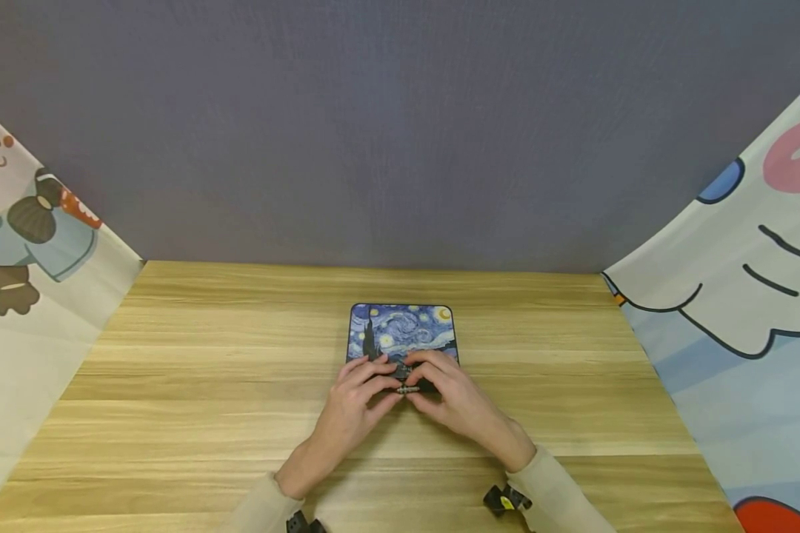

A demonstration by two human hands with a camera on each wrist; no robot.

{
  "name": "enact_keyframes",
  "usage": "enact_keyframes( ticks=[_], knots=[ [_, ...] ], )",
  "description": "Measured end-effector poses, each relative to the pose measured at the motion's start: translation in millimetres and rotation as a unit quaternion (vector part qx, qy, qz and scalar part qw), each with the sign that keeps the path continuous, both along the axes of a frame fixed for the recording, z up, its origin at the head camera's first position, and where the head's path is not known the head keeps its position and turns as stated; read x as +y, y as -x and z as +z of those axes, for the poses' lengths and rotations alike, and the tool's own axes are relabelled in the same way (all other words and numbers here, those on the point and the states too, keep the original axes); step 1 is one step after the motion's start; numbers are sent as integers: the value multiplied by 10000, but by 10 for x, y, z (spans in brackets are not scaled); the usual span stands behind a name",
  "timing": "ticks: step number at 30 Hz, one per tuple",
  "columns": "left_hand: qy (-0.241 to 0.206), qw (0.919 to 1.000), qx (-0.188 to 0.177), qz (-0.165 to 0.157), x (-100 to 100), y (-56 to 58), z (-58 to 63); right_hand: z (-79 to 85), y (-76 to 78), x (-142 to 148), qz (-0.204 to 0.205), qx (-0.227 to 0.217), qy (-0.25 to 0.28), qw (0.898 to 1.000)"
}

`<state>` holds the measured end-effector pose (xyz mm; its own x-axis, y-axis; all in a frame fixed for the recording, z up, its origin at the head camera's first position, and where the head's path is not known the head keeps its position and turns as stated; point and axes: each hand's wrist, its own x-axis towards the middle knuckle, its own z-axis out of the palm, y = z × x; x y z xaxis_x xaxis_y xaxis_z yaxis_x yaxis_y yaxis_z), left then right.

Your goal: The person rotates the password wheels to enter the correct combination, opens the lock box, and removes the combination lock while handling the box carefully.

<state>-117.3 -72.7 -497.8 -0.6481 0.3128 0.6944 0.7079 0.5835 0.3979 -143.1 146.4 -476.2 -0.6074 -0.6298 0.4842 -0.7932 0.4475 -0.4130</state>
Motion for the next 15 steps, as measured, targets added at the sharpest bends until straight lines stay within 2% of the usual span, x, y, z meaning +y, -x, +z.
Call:
enact_keyframes(
  ticks=[15],
  knots=[
    [-13, 10000, 8, -17, -5, 3, -1, -6, 4, 2, 13, 36, 50, 10000]
  ],
)
